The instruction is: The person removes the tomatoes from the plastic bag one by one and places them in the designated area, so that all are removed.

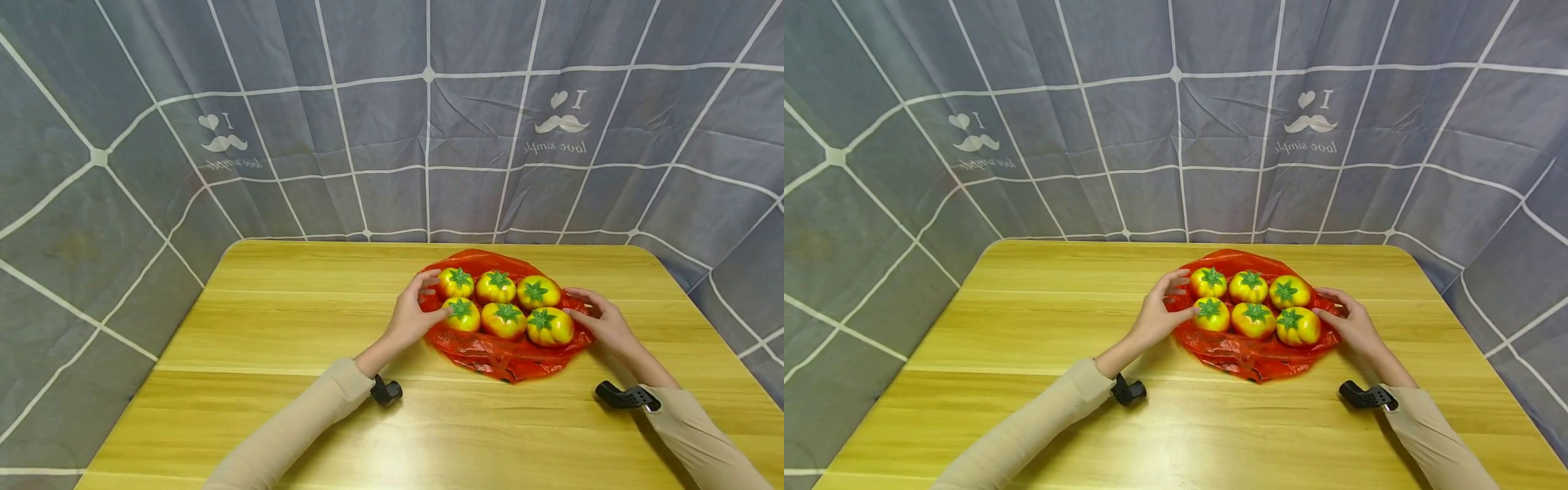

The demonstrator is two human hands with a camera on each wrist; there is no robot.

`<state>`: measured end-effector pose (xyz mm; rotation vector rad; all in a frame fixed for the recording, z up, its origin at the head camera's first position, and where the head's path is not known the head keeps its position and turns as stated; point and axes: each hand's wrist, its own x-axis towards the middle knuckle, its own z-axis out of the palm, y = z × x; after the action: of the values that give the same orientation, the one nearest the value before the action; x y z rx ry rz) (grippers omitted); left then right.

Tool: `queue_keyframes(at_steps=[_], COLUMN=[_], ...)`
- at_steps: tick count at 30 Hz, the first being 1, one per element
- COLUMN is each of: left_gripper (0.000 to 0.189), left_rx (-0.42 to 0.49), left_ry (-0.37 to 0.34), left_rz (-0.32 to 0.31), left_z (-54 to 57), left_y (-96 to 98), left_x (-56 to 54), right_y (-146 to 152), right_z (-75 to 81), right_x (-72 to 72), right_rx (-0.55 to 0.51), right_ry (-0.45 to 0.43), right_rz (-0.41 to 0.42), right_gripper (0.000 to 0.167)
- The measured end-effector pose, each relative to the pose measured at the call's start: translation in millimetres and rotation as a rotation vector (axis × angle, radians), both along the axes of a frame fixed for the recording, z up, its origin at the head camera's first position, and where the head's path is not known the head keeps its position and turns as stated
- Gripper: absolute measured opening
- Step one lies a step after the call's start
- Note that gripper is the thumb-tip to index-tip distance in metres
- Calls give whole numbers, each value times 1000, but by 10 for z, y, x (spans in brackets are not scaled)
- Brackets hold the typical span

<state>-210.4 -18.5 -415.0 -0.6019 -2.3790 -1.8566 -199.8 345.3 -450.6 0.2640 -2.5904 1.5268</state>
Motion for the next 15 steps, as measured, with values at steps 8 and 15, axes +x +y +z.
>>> queue_keyframes(at_steps=[8,15], left_gripper=[66,71], left_rx=[-58,-123], left_ry=[26,-19], left_rz=[4,25], left_z=[-54,-62], left_y=[25,60], left_x=[-13,14], right_y=[-9,-10], right_z=[2,-3], right_x=[-2,4], right_rx=[-8,-17], right_ry=[-8,-33], right_rz=[7,-5], right_gripper=[43,44])
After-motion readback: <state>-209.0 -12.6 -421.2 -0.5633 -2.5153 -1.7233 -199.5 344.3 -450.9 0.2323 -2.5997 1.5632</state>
